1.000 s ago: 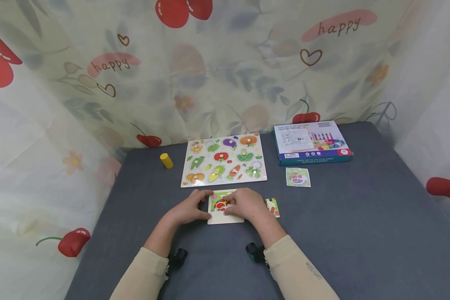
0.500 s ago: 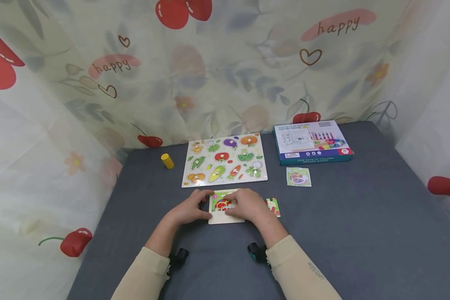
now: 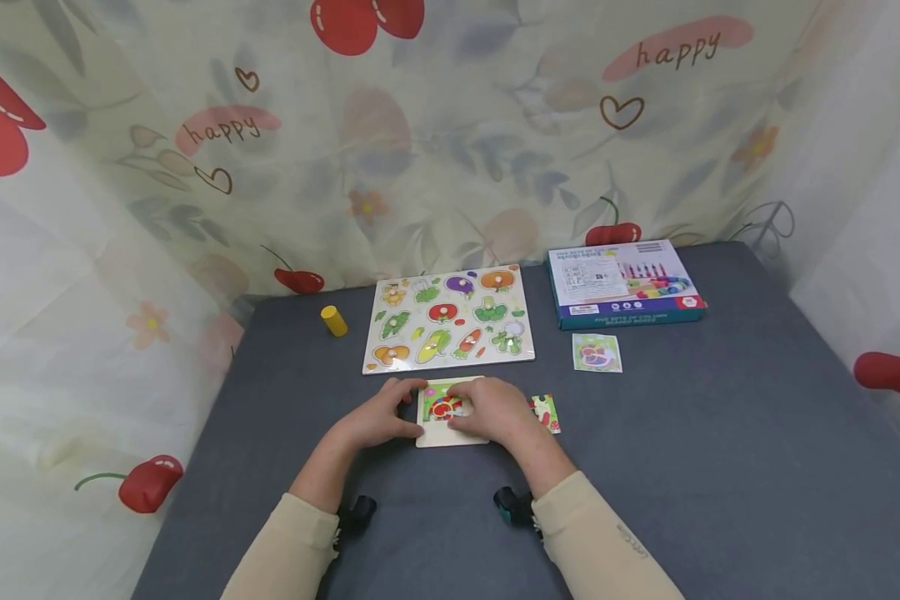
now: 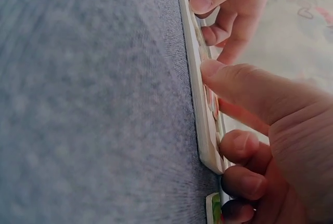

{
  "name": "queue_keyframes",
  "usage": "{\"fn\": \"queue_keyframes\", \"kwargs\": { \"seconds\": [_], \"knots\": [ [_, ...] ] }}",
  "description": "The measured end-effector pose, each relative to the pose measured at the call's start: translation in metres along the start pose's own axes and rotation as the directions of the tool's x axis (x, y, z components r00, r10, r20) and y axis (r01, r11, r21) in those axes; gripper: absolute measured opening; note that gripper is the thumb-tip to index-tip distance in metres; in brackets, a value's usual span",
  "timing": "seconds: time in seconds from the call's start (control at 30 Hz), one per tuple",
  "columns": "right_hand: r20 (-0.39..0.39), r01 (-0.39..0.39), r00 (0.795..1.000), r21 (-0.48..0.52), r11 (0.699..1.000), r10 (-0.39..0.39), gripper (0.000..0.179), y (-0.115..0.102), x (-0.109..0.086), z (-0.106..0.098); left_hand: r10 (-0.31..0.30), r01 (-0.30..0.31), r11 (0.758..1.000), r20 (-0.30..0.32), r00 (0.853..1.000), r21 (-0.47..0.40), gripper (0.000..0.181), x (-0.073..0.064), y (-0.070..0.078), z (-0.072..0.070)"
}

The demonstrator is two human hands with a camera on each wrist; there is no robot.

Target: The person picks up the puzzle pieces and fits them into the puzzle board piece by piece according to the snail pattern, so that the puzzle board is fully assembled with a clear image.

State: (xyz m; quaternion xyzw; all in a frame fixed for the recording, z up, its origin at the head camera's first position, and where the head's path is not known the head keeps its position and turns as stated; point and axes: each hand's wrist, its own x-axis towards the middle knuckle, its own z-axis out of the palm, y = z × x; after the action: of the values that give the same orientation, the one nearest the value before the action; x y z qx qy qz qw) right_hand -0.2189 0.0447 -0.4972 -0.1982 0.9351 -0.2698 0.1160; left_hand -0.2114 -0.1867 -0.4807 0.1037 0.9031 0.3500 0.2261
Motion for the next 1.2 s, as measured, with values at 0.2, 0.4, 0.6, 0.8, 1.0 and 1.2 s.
{"fn": "queue_keyframes", "kwargs": {
  "seconds": [0.2,0.4,0.6,0.8,1.0,1.2],
  "knots": [
    [-0.006,-0.015,1.000,-0.001,1.000,0.015,0.048,0.0017,0.0012,0.0015,0.015,-0.015,1.000,0.000,1.000,0.003,0.071,0.0003,-0.0004,-0.0005],
    [-0.001,0.004,1.000,-0.005,1.000,-0.004,0.048,0.0027,0.0013,0.0022,0.009,-0.009,1.000,-0.002,1.000,0.007,0.071,0.0003,0.0002,-0.0008],
    [0.022,0.011,1.000,0.009,1.000,-0.011,0.046,0.0022,0.0012,-0.0009,-0.004,0.004,1.000,0.003,1.000,0.004,0.071,0.0007,0.0001,-0.0006],
    [0.047,-0.004,0.999,0.028,1.000,0.003,0.047,-0.0013,0.0014,-0.0066,-0.006,0.005,1.000,0.005,1.000,0.007,0.070,0.0019,-0.0004,0.0001],
    [0.078,-0.034,0.997,0.059,0.998,0.029,0.047,-0.0018,0.0016,-0.0068,-0.008,0.008,1.000,0.006,1.000,-0.003,0.070,0.0014,0.0010,0.0006],
    [0.098,-0.035,0.995,0.062,0.997,0.029,0.049,-0.0010,0.0018,-0.0048,-0.008,0.008,1.000,0.003,1.000,-0.001,0.070,0.0004,0.0017,0.0004]
  ]
}}
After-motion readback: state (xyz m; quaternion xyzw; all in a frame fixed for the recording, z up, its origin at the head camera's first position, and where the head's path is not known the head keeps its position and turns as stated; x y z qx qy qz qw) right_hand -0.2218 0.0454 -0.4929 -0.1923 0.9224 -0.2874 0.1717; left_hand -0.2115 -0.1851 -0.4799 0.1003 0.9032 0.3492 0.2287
